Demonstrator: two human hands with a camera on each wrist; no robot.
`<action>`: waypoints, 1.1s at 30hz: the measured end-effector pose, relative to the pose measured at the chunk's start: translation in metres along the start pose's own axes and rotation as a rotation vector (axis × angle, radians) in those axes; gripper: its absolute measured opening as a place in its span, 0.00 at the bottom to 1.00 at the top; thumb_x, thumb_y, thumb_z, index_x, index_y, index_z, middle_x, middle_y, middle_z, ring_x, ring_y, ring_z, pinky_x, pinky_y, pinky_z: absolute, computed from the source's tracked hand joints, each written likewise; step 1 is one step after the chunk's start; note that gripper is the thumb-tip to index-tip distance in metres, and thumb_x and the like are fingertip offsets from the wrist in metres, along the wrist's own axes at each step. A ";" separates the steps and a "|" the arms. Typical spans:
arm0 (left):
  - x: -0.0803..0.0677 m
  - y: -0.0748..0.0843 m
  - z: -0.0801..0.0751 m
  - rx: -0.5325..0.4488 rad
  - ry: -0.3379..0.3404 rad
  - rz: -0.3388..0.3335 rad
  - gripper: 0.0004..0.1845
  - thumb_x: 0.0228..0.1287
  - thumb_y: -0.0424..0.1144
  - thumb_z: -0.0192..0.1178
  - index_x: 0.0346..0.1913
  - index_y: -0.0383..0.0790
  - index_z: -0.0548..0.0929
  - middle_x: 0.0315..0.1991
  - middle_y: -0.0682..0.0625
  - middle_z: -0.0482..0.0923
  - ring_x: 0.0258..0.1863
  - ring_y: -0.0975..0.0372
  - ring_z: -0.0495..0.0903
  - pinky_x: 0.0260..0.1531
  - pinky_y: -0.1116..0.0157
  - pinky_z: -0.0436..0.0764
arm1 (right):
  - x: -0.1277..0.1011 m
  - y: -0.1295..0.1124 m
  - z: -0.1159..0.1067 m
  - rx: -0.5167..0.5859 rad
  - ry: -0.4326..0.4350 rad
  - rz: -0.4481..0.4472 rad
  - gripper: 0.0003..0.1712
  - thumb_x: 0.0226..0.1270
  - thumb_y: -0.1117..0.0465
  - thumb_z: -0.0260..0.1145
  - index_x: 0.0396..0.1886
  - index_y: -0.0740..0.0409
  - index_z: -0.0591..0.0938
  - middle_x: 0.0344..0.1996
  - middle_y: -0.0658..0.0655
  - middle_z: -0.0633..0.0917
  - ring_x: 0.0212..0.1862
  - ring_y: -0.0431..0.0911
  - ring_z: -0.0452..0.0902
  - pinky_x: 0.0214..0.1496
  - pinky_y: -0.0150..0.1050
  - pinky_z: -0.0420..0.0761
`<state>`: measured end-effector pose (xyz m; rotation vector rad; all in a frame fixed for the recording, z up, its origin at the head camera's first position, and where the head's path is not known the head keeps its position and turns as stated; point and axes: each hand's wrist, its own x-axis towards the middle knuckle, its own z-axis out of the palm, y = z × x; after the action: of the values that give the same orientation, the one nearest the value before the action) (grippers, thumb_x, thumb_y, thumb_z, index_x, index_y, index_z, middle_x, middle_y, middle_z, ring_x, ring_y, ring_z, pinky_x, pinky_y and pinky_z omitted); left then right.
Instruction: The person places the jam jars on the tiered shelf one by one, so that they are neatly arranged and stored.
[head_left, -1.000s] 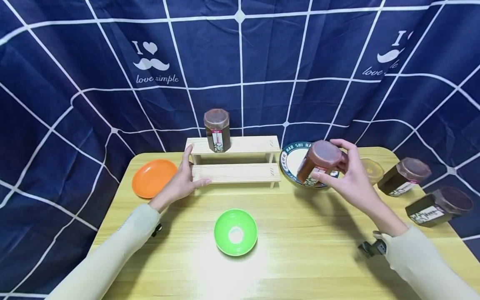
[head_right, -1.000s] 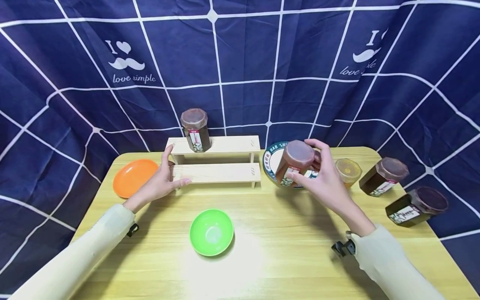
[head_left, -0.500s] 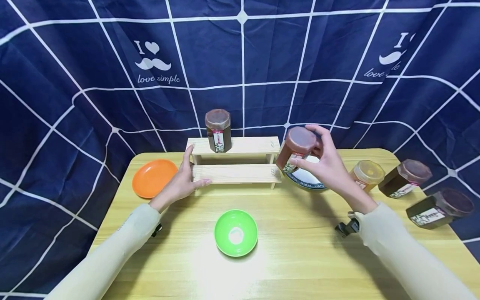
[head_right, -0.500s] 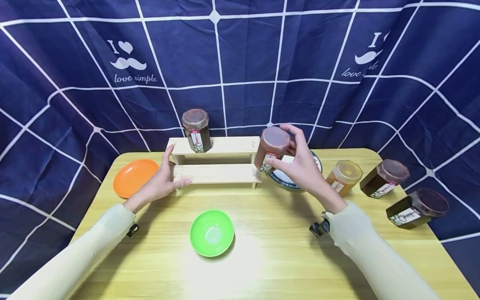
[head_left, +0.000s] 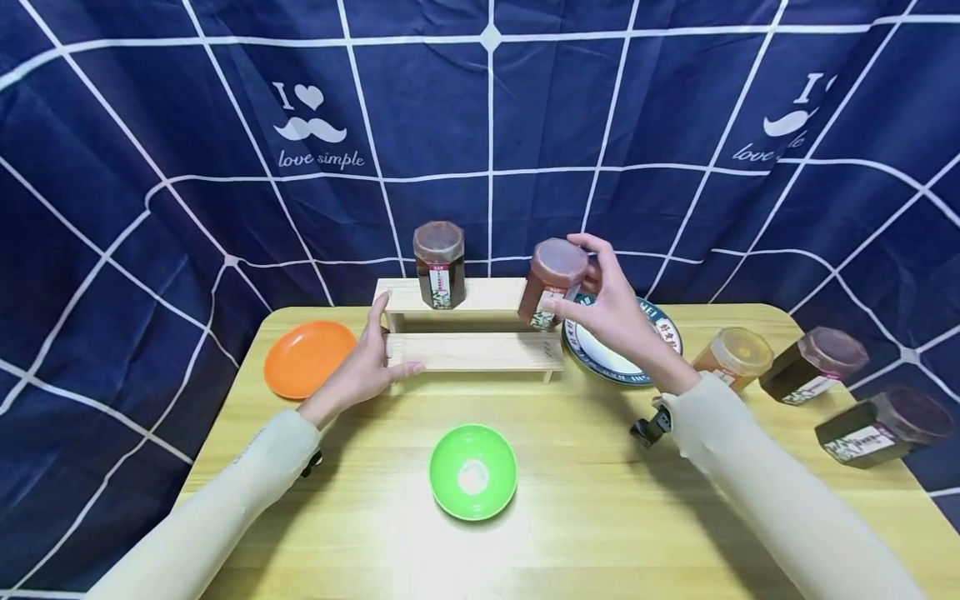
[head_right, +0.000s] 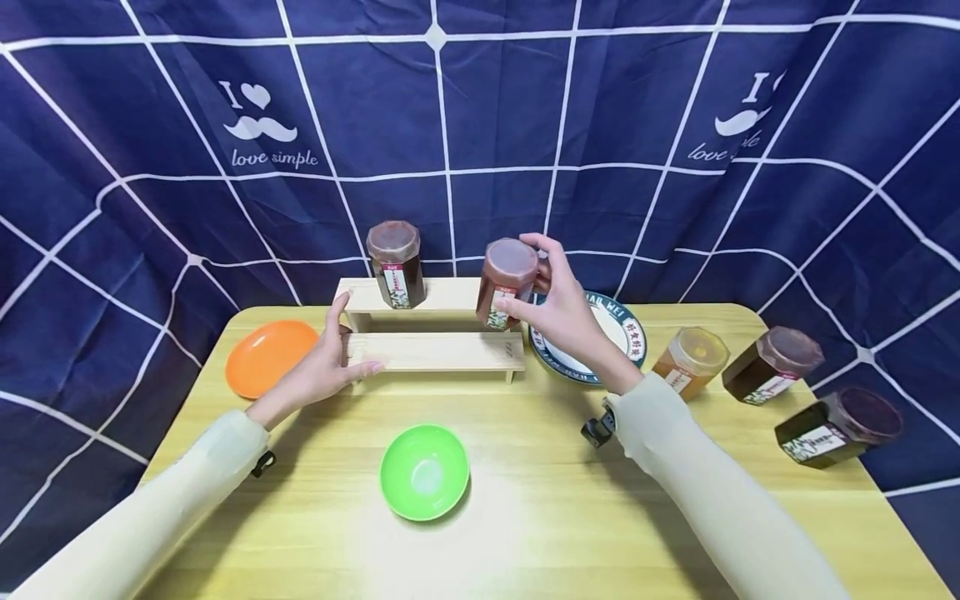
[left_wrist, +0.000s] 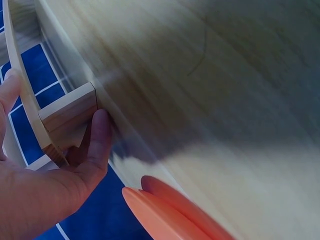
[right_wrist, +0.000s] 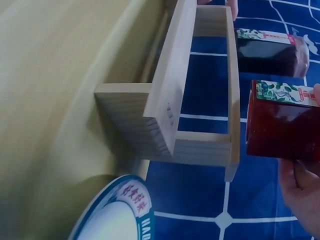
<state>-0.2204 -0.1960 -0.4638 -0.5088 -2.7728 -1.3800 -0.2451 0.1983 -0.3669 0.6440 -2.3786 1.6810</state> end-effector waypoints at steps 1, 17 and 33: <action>-0.001 0.002 0.000 0.003 -0.001 -0.002 0.70 0.65 0.54 0.81 0.89 0.52 0.34 0.84 0.23 0.44 0.78 0.30 0.59 0.74 0.34 0.62 | 0.003 0.001 0.002 -0.008 -0.005 0.001 0.54 0.65 0.69 0.83 0.84 0.48 0.62 0.62 0.63 0.85 0.58 0.48 0.84 0.62 0.37 0.79; 0.000 0.021 -0.001 0.002 -0.035 -0.059 0.69 0.68 0.44 0.80 0.88 0.47 0.30 0.87 0.28 0.39 0.83 0.35 0.52 0.78 0.38 0.57 | 0.046 0.006 0.022 0.073 -0.114 -0.024 0.54 0.64 0.72 0.81 0.83 0.55 0.61 0.65 0.62 0.82 0.62 0.54 0.83 0.59 0.40 0.82; -0.002 0.021 -0.003 0.001 -0.039 -0.076 0.69 0.68 0.43 0.79 0.88 0.49 0.30 0.86 0.27 0.39 0.81 0.33 0.56 0.76 0.37 0.60 | 0.061 0.011 0.024 0.115 -0.191 0.025 0.54 0.67 0.71 0.79 0.86 0.55 0.60 0.67 0.62 0.82 0.66 0.56 0.82 0.66 0.44 0.79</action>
<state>-0.2134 -0.1874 -0.4460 -0.4390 -2.8528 -1.3972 -0.3021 0.1639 -0.3624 0.8316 -2.4382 1.8553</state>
